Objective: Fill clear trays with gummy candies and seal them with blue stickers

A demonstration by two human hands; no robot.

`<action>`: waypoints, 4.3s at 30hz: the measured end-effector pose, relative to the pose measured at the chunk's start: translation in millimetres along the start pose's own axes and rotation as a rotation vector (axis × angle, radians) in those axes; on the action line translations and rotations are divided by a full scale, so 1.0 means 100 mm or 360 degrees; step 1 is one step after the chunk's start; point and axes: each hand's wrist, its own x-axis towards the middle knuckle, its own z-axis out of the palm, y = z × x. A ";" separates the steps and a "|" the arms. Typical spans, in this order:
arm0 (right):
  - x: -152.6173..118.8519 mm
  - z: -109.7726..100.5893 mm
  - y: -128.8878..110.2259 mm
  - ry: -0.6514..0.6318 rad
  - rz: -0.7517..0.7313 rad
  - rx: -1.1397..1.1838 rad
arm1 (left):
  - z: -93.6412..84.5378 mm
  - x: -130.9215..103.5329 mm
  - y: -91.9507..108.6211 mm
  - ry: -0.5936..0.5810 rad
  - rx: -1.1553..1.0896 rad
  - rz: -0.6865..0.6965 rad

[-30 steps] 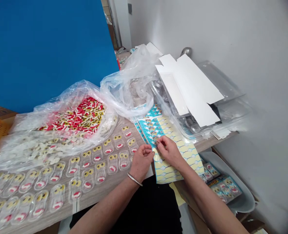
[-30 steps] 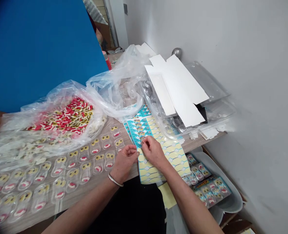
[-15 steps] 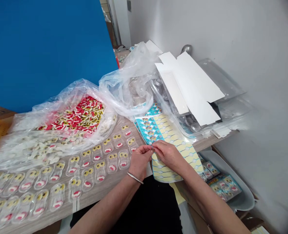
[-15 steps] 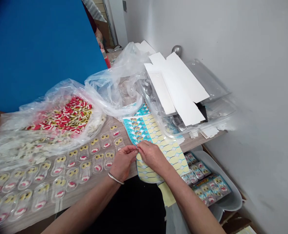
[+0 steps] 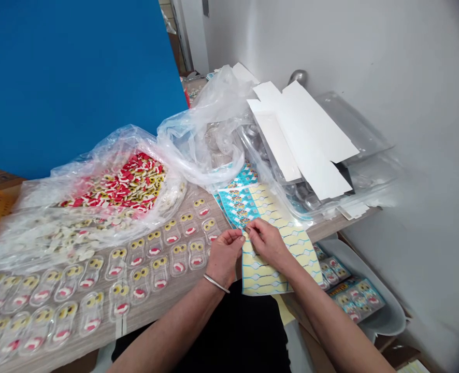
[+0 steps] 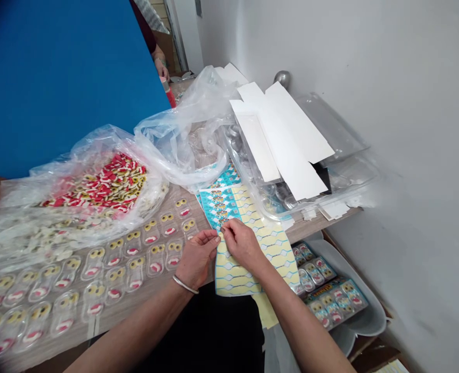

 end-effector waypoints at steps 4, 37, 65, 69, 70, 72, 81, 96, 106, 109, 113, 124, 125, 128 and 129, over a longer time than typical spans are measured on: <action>0.00 -0.10 -0.06 -0.0193 -0.0161 -0.0123 | -0.02 0.01 0.02 -0.0021 0.0069 0.0064; 0.02 -0.02 -0.10 -0.0057 -0.0184 -0.0287 | 0.00 -0.01 -0.01 -0.0061 -0.0065 0.0097; -0.25 0.02 -0.06 0.0637 0.0328 0.0675 | -0.16 -0.04 -0.07 -0.0350 0.2717 0.1522; -0.46 0.06 -0.28 0.1030 0.0028 0.0403 | -0.16 0.02 -0.05 -0.0393 0.2684 0.1478; -0.50 0.08 -0.32 0.1071 -0.0055 0.0314 | -0.16 0.03 -0.03 -0.0436 0.2616 0.1445; -0.55 0.11 -0.35 0.1076 -0.0213 0.0110 | -0.17 0.01 0.04 -0.0553 0.2300 0.1292; -0.58 0.33 -0.42 0.0557 -0.0787 -0.0424 | -0.32 -0.52 0.26 -0.0384 0.0053 -0.0070; 0.07 0.28 -0.58 -0.0091 0.0170 0.0386 | -0.94 -0.28 0.92 -0.0434 0.1368 0.0326; -0.18 0.43 -0.41 -0.0405 0.0238 0.0095 | -1.11 -0.41 0.42 -0.0076 0.1779 0.0609; -0.17 0.48 -0.38 -0.0428 0.0196 -0.0108 | -1.08 -0.38 0.40 -0.0076 0.2061 0.0640; -0.19 0.55 -0.34 -0.0443 0.0133 -0.0199 | -1.08 -0.35 0.36 -0.0109 0.2253 0.0635; -0.23 0.62 -0.37 -0.0564 0.0030 -0.0632 | -0.96 -0.37 0.34 -0.0094 0.2742 0.0522; -0.26 0.62 -0.37 -0.0579 0.0028 -0.0651 | -0.95 -0.40 0.33 -0.0098 0.2794 0.0519; -0.38 0.63 -0.38 -0.0643 0.0036 -0.0615 | -0.98 -0.50 0.27 -0.0155 0.2896 0.0514; -0.43 0.64 -0.39 -0.0662 0.0053 -0.0601 | -1.00 -0.54 0.25 -0.0170 0.2918 0.0493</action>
